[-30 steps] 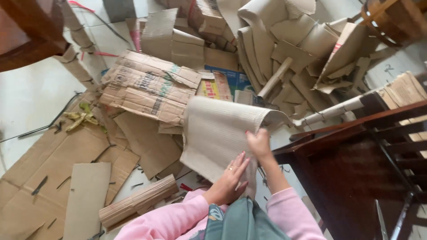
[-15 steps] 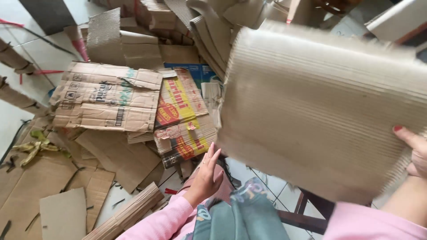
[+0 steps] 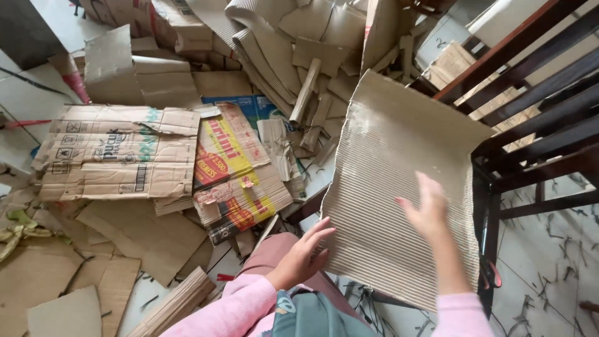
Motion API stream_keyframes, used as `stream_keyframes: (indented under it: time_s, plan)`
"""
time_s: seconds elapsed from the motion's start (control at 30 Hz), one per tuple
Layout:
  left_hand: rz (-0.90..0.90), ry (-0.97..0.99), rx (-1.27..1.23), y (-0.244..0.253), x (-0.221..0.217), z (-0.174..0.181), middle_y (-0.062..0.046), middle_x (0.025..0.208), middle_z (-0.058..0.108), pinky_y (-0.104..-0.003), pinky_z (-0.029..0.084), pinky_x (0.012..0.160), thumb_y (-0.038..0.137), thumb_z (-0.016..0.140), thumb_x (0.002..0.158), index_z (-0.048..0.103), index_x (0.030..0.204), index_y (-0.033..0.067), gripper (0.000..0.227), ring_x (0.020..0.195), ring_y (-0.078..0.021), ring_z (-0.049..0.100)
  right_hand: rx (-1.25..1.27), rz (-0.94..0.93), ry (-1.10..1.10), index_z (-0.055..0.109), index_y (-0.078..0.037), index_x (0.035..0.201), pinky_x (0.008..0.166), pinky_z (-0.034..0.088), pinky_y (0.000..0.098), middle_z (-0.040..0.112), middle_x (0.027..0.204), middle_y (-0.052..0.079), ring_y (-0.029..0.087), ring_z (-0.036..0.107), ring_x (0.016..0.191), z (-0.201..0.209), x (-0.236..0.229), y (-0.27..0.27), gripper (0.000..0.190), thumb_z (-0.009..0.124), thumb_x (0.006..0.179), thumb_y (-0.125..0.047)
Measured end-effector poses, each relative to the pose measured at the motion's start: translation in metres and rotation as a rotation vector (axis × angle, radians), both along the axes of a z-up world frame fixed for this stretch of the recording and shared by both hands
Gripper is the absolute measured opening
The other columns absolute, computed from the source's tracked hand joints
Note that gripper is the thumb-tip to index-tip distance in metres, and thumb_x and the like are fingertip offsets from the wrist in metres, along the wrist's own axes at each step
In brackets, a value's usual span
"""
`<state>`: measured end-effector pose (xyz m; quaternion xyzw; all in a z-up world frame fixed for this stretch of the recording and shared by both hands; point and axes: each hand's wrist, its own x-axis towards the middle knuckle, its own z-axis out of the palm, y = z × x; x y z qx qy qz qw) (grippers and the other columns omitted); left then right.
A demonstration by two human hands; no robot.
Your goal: The person wraps a wooden chair with rolled cardboard and secures it with black plastic ties. They cut excess ties with scissors, move the chair, and place a flat cardboard sheet on the seat.
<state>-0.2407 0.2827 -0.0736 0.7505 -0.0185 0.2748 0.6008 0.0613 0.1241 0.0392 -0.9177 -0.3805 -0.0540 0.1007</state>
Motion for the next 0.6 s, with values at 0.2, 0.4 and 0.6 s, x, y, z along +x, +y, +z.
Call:
stream_keyframes:
  time_s: [0.2, 0.4, 0.6]
  plan:
    - [0.154, -0.139, -0.107, 0.020, -0.015, -0.003, -0.025, 0.162, 0.035, -0.050, 0.032, 0.126, -0.009, 0.056, 0.092, 0.046, 0.146, 0.0045, 0.057, 0.152, -0.0399, 0.036, -0.239, 0.118, 0.301, 0.022, -0.035, 0.161, 0.118, -0.008, 0.0683, 0.008, 0.172, 0.006, 0.033, -0.003, 0.157, -0.002, -0.092, 0.130, 0.094, 0.034, 0.080, -0.082]
    - [0.927, 0.312, -0.373, 0.103, -0.023, -0.201, -0.035, 0.138, 0.053, -0.058, 0.045, 0.109, 0.013, 0.069, 0.088, 0.050, 0.143, -0.0045, 0.061, 0.130, -0.0513, 0.053, -0.189, 0.170, 0.117, 0.030, -0.035, 0.161, 0.115, 0.009, 0.0776, 0.022, 0.170, 0.009, 0.039, 0.016, 0.155, -0.037, -0.066, 0.126, 0.081, 0.047, 0.091, -0.073]
    - [1.088, 0.604, -0.429, 0.173, -0.041, -0.322, -0.030, 0.141, 0.052, -0.054, 0.039, 0.115, 0.014, 0.071, 0.083, 0.054, 0.142, 0.0050, 0.062, 0.136, -0.0464, 0.050, -0.204, 0.180, 0.123, 0.029, -0.037, 0.160, 0.117, 0.009, 0.0748, 0.022, 0.169, 0.008, 0.039, 0.016, 0.155, -0.042, -0.035, 0.125, 0.079, 0.046, 0.092, -0.073]
